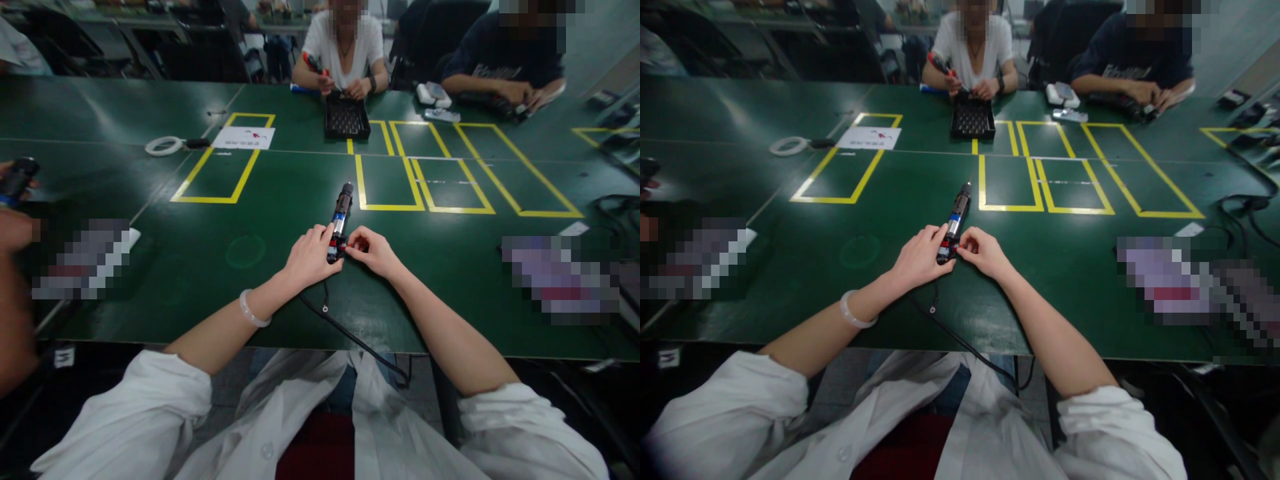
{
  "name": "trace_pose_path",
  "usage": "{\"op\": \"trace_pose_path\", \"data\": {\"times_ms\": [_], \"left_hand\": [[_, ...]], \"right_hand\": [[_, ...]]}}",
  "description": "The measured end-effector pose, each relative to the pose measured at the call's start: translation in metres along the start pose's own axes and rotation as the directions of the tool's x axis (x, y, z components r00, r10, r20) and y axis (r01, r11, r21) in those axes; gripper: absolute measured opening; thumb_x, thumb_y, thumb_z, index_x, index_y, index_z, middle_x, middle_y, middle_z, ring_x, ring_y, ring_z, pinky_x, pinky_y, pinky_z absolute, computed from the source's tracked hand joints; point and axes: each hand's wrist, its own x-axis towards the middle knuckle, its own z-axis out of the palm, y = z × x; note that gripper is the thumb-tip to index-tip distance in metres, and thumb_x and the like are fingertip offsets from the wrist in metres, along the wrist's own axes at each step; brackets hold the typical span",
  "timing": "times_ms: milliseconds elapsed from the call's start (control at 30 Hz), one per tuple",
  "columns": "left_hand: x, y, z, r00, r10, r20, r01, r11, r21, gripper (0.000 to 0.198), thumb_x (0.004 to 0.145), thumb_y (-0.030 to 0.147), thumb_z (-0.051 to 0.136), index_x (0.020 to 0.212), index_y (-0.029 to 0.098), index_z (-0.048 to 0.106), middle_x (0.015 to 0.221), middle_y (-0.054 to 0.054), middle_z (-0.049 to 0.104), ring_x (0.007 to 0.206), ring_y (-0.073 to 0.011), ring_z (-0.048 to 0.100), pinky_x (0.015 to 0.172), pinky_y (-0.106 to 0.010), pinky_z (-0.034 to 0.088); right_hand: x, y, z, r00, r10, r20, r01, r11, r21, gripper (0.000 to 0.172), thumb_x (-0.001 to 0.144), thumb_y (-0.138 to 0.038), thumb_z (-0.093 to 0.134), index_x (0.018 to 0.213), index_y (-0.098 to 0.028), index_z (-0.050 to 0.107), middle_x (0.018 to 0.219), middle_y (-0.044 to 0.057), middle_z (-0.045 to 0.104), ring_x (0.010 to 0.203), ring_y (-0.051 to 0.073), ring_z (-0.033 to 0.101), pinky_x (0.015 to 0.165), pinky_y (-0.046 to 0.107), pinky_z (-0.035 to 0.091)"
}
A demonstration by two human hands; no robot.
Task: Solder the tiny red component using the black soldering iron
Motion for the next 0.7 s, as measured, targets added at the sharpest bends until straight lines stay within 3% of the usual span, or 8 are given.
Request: {"op": "trace_pose_path", "data": {"times_ms": [267,700], "left_hand": [[0.0,-0.001,0.0,1.0,0.0,0.001,0.0,1.0,-0.013,0.071,0.085,0.048,0.057,0.144,0.012,0.04,0.121,-0.016,0.053,0.107,-0.0308,0.055,0.087,-0.04,0.046],[-0.001,0.0,0.004,1.0,-0.011,0.001,0.011,1.0,0.003,0.074,0.086,0.046,0.056,0.148,0.011,0.037,0.124,-0.018,0.053,0.108,-0.0323,0.055,0.087,-0.041,0.046]], "right_hand": [[-0.001,-0.001,-0.003,0.992,-0.123,0.014,0.123,0.981,-0.148,0.008,0.086,-0.027,0.066,0.091,-0.021,0.069,0.092,0.004,0.06,0.073,0.015,0.056,0.072,0.032,0.048],[-0.004,-0.017,0.001,0.994,-0.101,-0.034,0.09,0.966,-0.241,0.015,0.091,-0.029,0.06,0.088,-0.02,0.072,0.084,0.006,0.068,0.07,0.017,0.059,0.069,0.032,0.047]]}}
